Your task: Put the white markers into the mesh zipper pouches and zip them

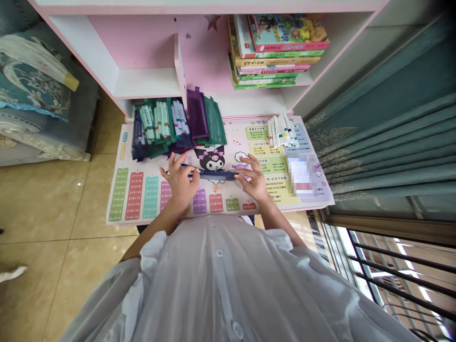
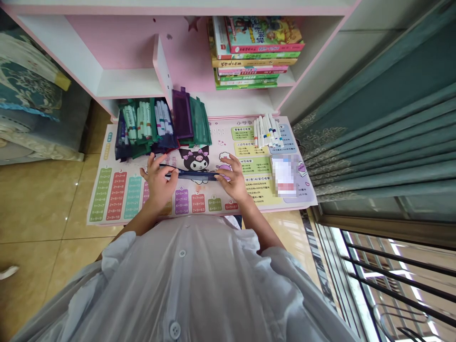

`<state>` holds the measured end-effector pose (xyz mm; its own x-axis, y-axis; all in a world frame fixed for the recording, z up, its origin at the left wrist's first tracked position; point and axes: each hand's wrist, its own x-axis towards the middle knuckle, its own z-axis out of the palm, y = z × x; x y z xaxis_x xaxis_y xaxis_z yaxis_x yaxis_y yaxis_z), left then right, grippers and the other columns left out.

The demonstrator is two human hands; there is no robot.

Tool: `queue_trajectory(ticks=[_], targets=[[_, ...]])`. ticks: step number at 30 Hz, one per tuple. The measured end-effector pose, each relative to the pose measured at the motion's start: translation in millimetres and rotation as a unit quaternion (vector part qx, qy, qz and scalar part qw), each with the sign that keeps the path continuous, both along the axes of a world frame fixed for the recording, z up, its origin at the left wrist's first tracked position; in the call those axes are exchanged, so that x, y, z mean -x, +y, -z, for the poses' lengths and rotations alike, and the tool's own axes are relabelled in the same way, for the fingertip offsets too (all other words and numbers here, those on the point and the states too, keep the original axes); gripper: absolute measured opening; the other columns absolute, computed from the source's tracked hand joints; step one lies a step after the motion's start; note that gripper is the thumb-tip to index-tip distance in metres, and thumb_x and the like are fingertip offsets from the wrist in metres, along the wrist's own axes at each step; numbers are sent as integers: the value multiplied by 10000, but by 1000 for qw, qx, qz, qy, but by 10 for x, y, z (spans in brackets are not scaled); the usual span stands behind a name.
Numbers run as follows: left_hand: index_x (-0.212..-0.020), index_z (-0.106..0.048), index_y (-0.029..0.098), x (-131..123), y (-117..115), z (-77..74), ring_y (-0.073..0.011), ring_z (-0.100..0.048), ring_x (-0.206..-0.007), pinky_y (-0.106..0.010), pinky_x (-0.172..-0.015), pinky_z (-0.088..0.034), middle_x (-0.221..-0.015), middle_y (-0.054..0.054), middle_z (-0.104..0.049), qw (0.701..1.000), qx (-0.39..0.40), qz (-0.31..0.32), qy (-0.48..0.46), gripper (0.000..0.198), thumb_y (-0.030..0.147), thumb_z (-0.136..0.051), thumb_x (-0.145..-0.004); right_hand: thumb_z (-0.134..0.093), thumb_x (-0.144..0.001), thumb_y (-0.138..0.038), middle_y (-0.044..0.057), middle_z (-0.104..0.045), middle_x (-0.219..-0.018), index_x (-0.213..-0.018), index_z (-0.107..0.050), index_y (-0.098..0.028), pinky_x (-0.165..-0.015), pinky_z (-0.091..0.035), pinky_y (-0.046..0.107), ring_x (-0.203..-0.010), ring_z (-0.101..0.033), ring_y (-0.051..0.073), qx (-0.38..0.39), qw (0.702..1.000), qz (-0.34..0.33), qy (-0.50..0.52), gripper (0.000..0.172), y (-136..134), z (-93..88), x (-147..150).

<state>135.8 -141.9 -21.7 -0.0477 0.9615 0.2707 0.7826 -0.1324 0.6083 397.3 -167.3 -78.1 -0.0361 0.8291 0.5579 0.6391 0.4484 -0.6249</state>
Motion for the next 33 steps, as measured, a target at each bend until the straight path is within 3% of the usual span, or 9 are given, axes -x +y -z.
queue_trajectory(ticks=[7, 21, 33], targets=[[-681, -646, 225, 45, -9, 30, -362, -352, -1501, -742, -1188, -142, -1368, -58, -645, 1000, -2, -18, 7, 165, 258, -642, -843, -678, -919, -419, 77, -655, -1301, -897, -776, -274, -1181, -413, 625, -1439, -447, 339, 17, 1000, -3, -9, 176, -13, -26, -23], [-712, -666, 229, 130, 27, -70, -372, -327, -1514, -787, -1165, -117, -1399, -76, -627, 998, 33, -45, 10, 133, 251, -647, -842, -680, -917, -414, 72, -652, -1312, -895, -776, -279, -1189, -397, 633, -1429, -458, 338, 20, 1000, 6, -12, 168, -29, -34, -88], [-718, -660, 234, 163, -5, -67, -375, -327, -1511, -794, -1159, -111, -1391, -74, -627, 998, 26, -51, -12, 122, 254, -647, -837, -683, -910, -449, 63, -651, -1323, -887, -780, -286, -1200, -377, 646, -1437, -452, 341, 37, 999, 0, -1, 191, -29, -46, -109]])
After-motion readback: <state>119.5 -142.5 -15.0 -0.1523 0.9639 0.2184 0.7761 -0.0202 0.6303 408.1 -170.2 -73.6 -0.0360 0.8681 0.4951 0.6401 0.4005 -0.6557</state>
